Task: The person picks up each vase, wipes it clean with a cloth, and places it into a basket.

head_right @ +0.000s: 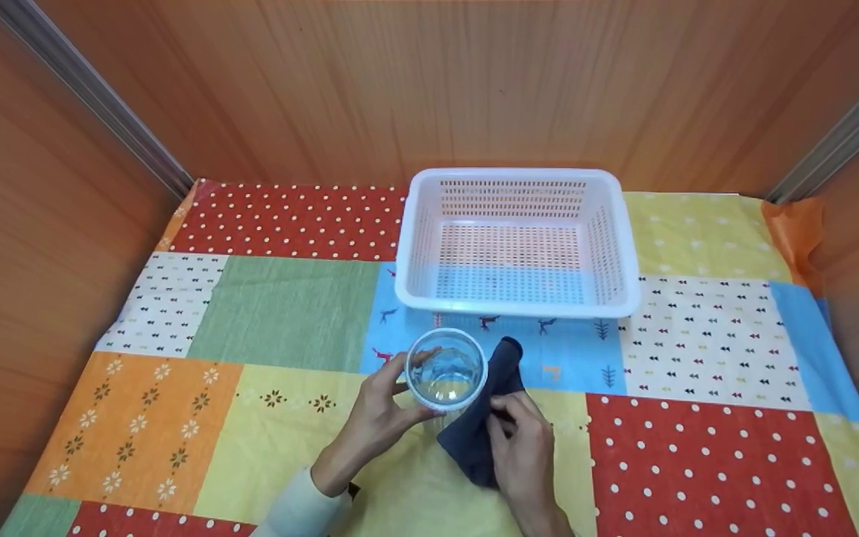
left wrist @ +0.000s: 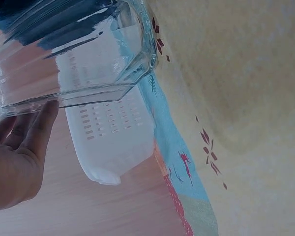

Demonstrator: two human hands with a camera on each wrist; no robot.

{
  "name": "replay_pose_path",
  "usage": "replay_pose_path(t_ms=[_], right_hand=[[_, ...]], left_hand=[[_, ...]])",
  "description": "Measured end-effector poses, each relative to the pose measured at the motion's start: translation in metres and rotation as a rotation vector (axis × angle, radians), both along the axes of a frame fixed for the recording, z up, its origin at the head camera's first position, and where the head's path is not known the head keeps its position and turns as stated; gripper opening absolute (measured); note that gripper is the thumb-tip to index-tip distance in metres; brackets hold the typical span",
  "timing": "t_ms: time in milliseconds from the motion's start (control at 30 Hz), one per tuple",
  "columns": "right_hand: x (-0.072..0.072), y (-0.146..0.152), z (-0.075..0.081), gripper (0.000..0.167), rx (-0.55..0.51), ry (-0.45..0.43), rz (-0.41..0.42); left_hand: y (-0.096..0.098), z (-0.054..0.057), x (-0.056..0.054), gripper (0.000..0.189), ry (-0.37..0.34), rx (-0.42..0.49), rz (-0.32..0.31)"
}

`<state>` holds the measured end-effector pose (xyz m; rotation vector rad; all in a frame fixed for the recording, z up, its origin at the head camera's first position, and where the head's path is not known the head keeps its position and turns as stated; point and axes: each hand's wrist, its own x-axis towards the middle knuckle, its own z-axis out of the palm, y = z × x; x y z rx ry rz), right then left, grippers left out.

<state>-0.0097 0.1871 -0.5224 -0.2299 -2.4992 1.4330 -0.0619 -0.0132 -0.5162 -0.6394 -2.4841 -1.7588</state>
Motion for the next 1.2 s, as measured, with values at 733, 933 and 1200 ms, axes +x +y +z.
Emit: replay_pose_path(t_ms=[733, 933, 1200], right_hand=[[0.000, -0.003, 0.013, 0.028, -0.048, 0.087, -0.003], [0.000, -0.002, 0.003, 0.027, -0.010, 0.013, -0.001], [-0.002, 0.003, -0.008, 0.021, 0.033, -0.095, 0.022]], left_hand=[[0.000, 0.000, 0.000, 0.067, 0.038, -0.019, -0.009], [-0.002, 0.000, -0.002, 0.067, 0.032, -0.022, -0.015], [-0.004, 0.002, -0.004, 0.068, 0.005, -0.028, -0.034]])
